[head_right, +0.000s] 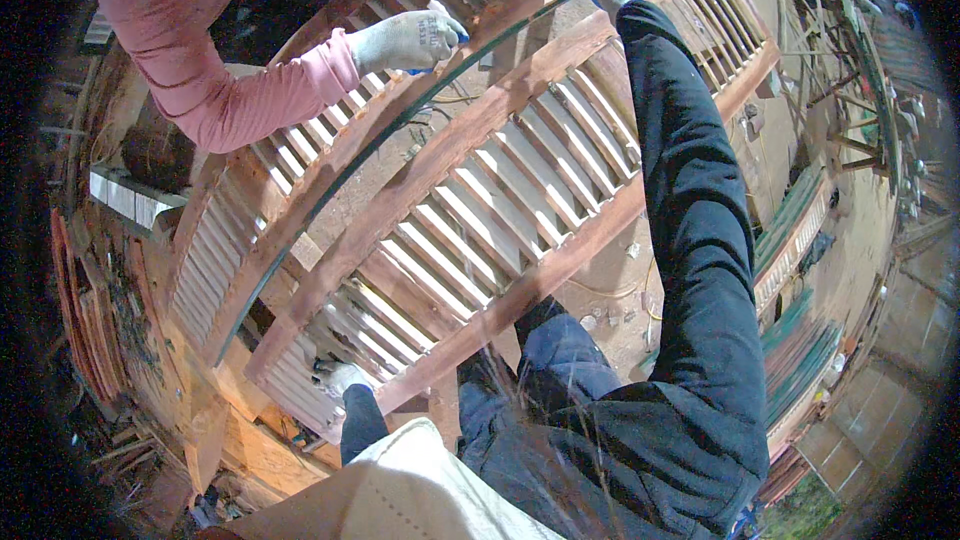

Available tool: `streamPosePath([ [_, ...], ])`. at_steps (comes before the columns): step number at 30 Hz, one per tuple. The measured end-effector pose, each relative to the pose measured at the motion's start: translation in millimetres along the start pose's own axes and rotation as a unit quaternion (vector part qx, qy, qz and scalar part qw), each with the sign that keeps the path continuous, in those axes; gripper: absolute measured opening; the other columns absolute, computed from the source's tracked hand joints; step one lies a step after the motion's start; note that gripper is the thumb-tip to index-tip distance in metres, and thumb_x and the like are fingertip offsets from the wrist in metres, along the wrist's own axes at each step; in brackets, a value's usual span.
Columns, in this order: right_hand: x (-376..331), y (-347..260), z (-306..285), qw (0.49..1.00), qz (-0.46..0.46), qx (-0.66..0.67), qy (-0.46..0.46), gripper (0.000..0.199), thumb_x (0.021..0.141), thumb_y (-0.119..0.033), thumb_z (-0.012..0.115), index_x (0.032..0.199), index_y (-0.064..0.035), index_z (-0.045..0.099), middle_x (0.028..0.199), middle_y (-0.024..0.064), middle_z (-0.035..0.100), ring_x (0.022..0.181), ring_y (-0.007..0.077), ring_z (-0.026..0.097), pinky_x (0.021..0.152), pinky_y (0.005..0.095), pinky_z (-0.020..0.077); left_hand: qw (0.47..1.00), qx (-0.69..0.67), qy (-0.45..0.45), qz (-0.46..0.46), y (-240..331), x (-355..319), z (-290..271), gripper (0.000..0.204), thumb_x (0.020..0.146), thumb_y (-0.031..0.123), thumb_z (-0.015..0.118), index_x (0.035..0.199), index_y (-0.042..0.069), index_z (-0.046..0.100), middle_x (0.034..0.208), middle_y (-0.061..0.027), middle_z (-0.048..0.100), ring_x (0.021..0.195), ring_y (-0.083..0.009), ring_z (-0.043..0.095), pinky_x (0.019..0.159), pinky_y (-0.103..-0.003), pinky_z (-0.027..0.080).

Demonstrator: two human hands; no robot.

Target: The person paints a wooden slatted structure with a brush, repeatedly dipping the brush into a small container of dark paint held in the other hand. The person works along the top rail and vertical slats of the structure, applying paint in steady strokes.

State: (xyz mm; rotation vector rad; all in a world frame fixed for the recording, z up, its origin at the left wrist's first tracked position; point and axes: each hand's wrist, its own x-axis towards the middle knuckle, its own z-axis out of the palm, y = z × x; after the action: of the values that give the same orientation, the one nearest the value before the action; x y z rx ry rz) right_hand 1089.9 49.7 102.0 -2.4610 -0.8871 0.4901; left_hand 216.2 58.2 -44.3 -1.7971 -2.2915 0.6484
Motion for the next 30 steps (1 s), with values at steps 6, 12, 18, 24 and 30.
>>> streamPosePath([
  [6,-54.2,-36.9,-7.5,0.966,-0.097,0.219,-0.100,0.032,0.093,-0.033,0.062,0.112,-0.0078,0.067,0.090,-0.0074,0.056,0.074,0.0036,0.046,0.065,0.0197,0.0409,0.890,0.334,-0.148,0.273,7.4,-8.3,21.4,0.059,0.095,0.035,0.048,0.142,-0.001,0.044,0.144,-0.0231,0.045,0.128,-0.0373,0.050,0.103,-0.053,0.041],
  [12,-230.8,-134.1,86.2,0.911,0.013,0.273,-0.310,0.024,0.095,-0.027,0.061,0.100,-0.0037,0.065,0.086,-0.0009,0.061,0.075,0.0065,0.055,0.071,0.0234,0.0445,0.983,0.131,-0.097,0.085,2.2,4.4,15.2,0.056,0.091,0.029,0.050,0.140,0.002,0.046,0.147,-0.0258,0.038,0.131,-0.0389,0.041,0.107,-0.055,0.033],
  [18,-352.0,-243.2,208.3,0.805,0.105,0.385,-0.439,0.031,0.097,-0.033,0.057,0.110,-0.0049,0.060,0.080,0.0007,0.061,0.053,0.0050,0.048,0.047,0.0195,0.0347,0.951,-0.270,0.058,-0.141,34.0,-11.5,-54.9,0.038,0.088,0.030,0.050,0.112,0.001,0.056,0.119,-0.0265,0.051,0.111,-0.0427,0.050,0.095,-0.052,0.040],
  [24,-394.2,-230.2,304.1,0.849,0.022,0.374,-0.372,0.037,0.099,-0.035,0.057,0.116,-0.0041,0.066,0.072,-0.0044,0.055,0.061,0.0047,0.042,0.055,0.0212,0.0343,0.952,-0.273,0.058,-0.129,40.8,-18.7,-60.8,0.038,0.089,0.029,0.049,0.112,0.000,0.056,0.118,-0.0250,0.051,0.109,-0.0432,0.049,0.091,-0.054,0.038],
  [30,-420.7,-265.0,331.3,0.960,-0.242,0.092,-0.109,0.030,0.094,-0.018,0.061,0.124,-0.0170,0.065,0.097,0.0134,0.068,0.086,0.0267,0.069,0.076,0.0355,0.0532,0.954,-0.262,0.068,-0.132,39.9,-14.5,-59.5,0.037,0.088,0.029,0.049,0.111,0.001,0.056,0.117,-0.0237,0.050,0.106,-0.0417,0.049,0.088,-0.054,0.038],
])
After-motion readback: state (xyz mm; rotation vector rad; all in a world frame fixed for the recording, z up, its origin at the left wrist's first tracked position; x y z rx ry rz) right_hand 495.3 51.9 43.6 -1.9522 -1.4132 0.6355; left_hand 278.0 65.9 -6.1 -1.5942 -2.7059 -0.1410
